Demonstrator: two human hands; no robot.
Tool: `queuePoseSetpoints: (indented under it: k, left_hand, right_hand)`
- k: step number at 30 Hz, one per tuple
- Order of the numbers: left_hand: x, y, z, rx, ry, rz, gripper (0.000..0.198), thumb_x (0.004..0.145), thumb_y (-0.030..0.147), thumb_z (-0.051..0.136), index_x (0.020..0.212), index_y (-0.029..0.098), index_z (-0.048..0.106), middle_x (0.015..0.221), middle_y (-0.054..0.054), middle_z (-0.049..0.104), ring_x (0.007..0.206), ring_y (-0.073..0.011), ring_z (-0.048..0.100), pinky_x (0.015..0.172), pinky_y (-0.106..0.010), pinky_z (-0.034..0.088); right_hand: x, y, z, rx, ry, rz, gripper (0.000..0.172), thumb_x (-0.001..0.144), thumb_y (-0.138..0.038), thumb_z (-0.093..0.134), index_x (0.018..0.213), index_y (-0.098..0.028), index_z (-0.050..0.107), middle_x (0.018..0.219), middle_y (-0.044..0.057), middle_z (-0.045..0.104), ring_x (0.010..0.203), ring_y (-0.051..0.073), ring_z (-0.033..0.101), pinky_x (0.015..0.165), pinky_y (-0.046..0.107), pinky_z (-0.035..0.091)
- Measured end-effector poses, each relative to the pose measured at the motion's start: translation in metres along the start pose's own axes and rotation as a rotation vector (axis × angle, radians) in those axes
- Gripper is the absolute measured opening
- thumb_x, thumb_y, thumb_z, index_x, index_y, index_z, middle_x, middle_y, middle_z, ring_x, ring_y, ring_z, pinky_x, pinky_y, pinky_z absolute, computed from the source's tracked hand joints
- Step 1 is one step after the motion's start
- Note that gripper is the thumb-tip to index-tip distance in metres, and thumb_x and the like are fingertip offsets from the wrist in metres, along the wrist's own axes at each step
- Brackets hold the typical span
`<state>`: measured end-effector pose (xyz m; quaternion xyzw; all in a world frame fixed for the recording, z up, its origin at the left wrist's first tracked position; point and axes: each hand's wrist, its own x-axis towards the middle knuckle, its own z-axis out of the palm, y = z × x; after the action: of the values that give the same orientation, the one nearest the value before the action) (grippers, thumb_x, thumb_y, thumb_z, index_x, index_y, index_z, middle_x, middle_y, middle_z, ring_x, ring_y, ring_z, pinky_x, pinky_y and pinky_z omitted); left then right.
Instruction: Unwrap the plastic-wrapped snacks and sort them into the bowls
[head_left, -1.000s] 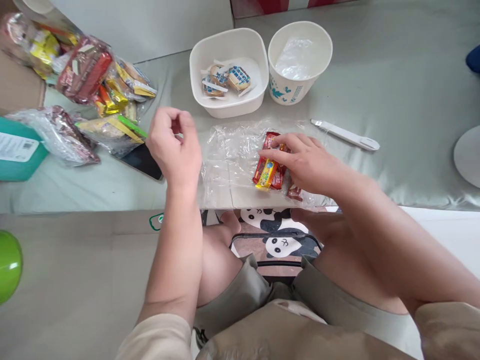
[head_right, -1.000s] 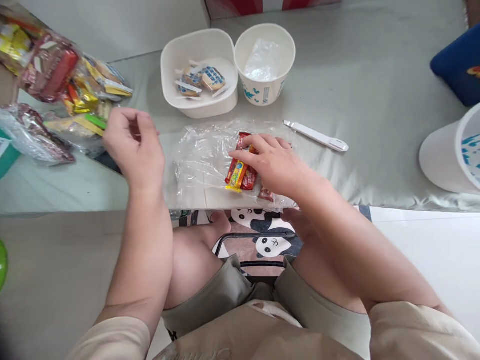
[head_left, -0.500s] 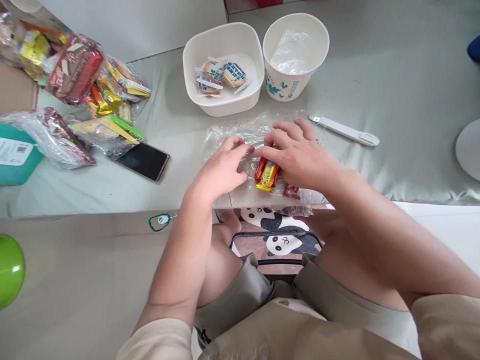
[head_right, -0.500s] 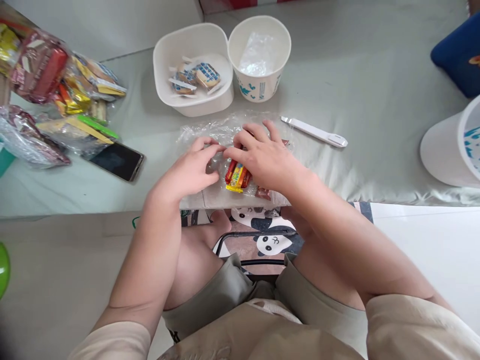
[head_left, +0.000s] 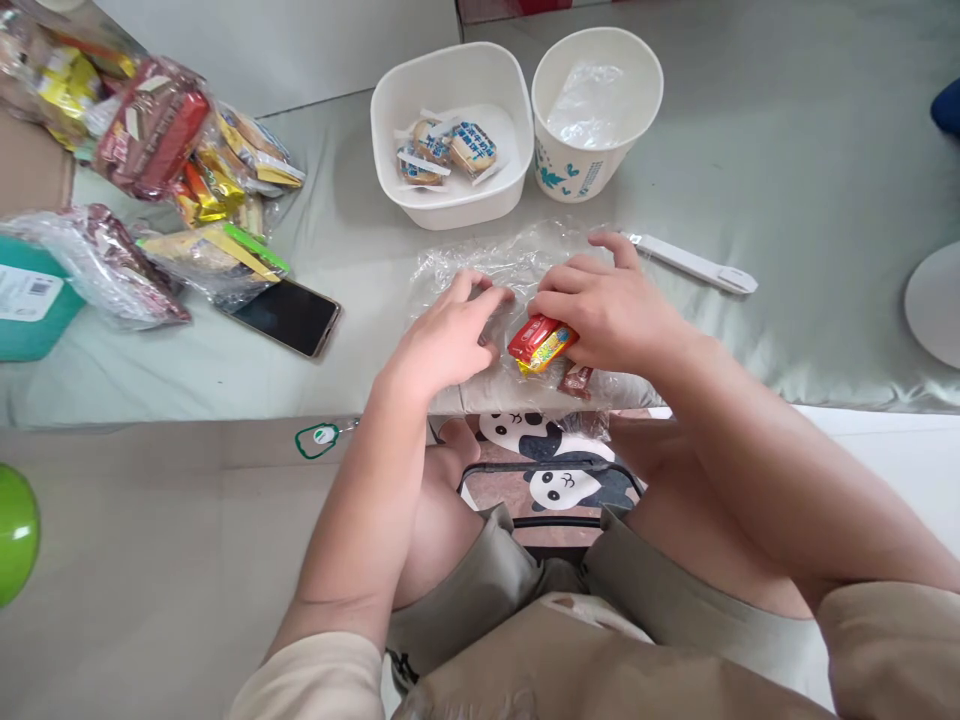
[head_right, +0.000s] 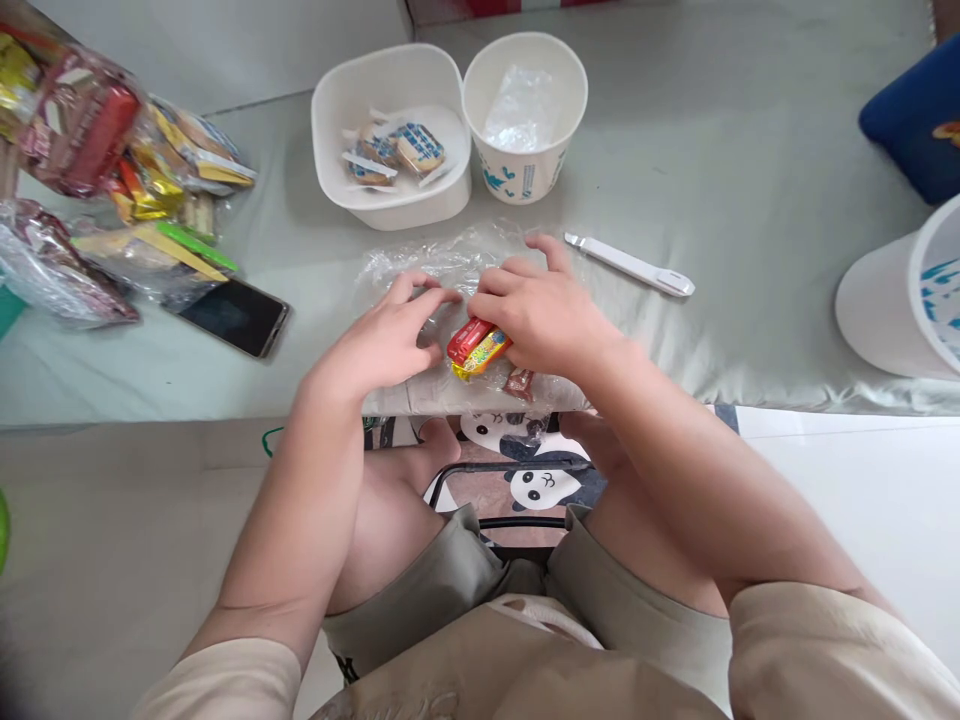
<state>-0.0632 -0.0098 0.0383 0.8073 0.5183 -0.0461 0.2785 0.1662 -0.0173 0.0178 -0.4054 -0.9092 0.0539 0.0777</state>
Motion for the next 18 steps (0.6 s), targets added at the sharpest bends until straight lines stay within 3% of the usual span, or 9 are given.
queuePoseSetpoints:
  k: [7, 11, 16, 18]
  left_hand:
    - [-0.001, -0.001, 0.001, -0.035, 0.009, 0.018, 0.064, 0.082, 0.015, 0.06, 0.143, 0.031, 0.053, 0.155, -0.006, 0.046, 0.124, -0.0263, 0.064, 0.098, -0.036, 0.056]
    - [0.0, 0.001, 0.0, -0.019, -0.011, -0.015, 0.065, 0.082, 0.015, 0.06, 0.145, 0.03, 0.053, 0.156, -0.007, 0.044, 0.123, -0.0276, 0.064, 0.099, -0.038, 0.056]
    - [0.0, 0.005, -0.002, 0.014, -0.011, -0.019, 0.065, 0.083, 0.014, 0.058, 0.147, 0.027, 0.052, 0.157, -0.009, 0.043, 0.134, -0.0303, 0.058, 0.103, -0.041, 0.055]
    - [0.0, 0.007, -0.002, 0.025, -0.009, -0.034, 0.065, 0.083, 0.014, 0.057, 0.146, 0.027, 0.053, 0.156, -0.009, 0.043, 0.134, -0.0312, 0.058, 0.103, -0.042, 0.055]
  right_hand:
    - [-0.023, 0.001, -0.015, 0.132, 0.117, 0.02, 0.024, 0.086, -0.026, 0.056, 0.107, -0.022, 0.067, 0.093, 0.005, 0.073, 0.088, 0.024, 0.064, 0.088, 0.041, 0.03]
    - [-0.039, 0.003, -0.023, 0.11, 0.036, 0.008, 0.016, 0.092, -0.026, 0.056, 0.104, -0.023, 0.066, 0.089, 0.003, 0.075, 0.084, 0.022, 0.064, 0.078, 0.037, 0.025]
    - [-0.045, 0.001, -0.021, 0.062, -0.044, 0.029, 0.042, 0.089, -0.004, 0.048, 0.119, -0.026, 0.067, 0.109, 0.004, 0.08, 0.098, 0.025, 0.065, 0.078, 0.038, 0.025]
    - [-0.043, -0.002, -0.019, 0.042, -0.052, 0.048, 0.045, 0.089, -0.002, 0.046, 0.119, -0.027, 0.068, 0.111, 0.005, 0.08, 0.104, 0.026, 0.065, 0.083, 0.04, 0.028]
